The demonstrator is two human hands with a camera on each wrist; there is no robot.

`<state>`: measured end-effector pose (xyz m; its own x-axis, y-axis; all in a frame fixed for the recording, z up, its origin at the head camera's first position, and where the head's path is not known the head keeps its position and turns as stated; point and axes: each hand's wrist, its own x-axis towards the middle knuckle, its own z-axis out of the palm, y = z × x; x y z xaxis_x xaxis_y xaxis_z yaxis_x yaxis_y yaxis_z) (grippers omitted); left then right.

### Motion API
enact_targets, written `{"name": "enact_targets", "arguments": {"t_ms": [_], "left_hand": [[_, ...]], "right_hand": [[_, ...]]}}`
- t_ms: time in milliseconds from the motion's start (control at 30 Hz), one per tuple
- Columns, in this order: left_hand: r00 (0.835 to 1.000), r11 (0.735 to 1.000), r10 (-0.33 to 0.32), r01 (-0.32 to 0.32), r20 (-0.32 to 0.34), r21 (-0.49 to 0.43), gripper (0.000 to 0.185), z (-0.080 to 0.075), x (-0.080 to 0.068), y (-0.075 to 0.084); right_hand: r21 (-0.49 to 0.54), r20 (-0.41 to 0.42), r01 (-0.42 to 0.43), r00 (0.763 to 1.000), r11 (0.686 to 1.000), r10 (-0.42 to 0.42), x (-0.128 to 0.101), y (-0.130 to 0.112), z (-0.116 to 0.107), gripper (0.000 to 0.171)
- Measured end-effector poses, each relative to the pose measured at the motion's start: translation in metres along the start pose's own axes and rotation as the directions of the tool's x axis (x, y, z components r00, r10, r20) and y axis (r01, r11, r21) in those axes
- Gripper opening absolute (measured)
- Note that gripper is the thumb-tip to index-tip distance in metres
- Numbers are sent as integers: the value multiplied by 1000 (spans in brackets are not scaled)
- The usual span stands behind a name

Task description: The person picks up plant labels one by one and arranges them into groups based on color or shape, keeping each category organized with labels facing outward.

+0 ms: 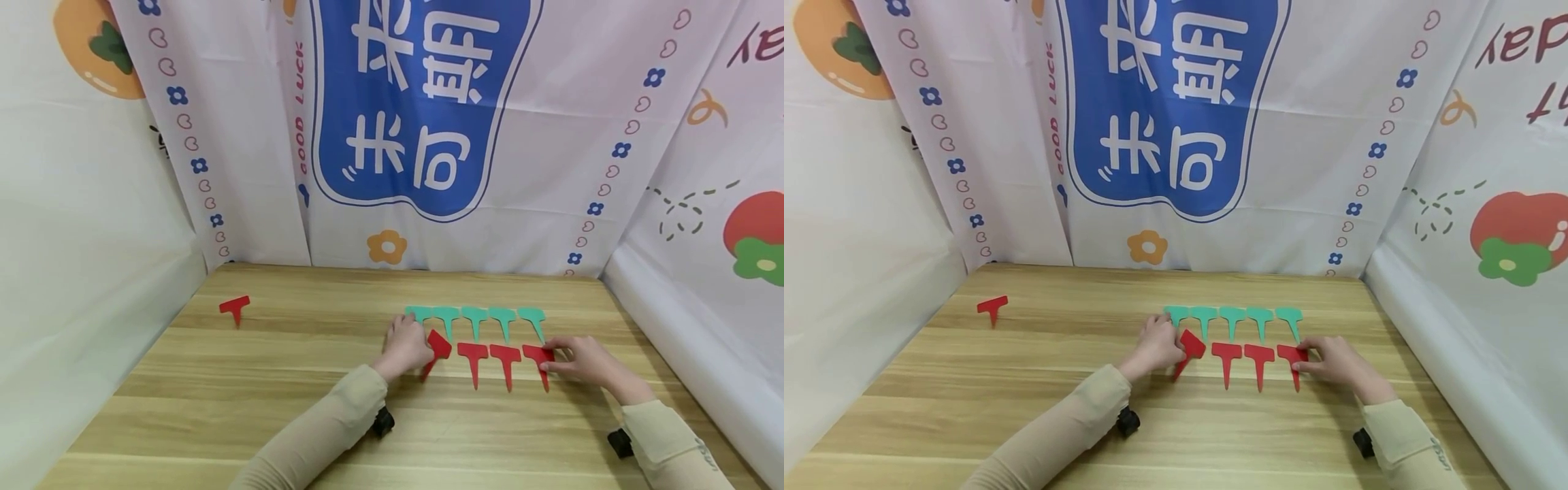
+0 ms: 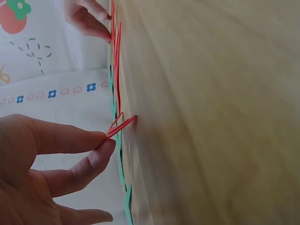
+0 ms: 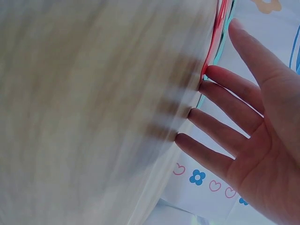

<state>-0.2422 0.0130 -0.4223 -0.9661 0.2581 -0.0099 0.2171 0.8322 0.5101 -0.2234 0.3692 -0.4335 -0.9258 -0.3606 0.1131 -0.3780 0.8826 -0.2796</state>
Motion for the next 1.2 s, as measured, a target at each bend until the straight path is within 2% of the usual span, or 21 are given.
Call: {"name": "enact_targets", "arguments": {"t_ms": [200, 600, 833, 1000, 1200], "left_hand": [[999, 999, -30, 31, 17, -39, 31, 2, 1, 3], [1000, 1000, -30, 30, 2, 3, 30, 4, 0, 6], [1000, 998, -7, 7, 1, 55, 31, 7, 1, 8], [1000, 998, -25, 25, 6, 62, 30, 8, 1, 8], [1000, 998, -7, 6, 9, 68, 29, 9, 0, 8]], "right_hand": [[1, 0, 5, 1000, 1000, -5, 0, 1, 0, 45], [2, 10, -9, 1000, 1000, 9, 1, 0, -1, 46], [-6, 1, -4, 1000, 1000, 4, 0, 1, -1, 45], [-2, 5, -1, 1000, 1000, 1, 0, 1, -1, 45], [4, 8, -9, 1000, 1000, 9, 0, 1, -1, 45]]}}
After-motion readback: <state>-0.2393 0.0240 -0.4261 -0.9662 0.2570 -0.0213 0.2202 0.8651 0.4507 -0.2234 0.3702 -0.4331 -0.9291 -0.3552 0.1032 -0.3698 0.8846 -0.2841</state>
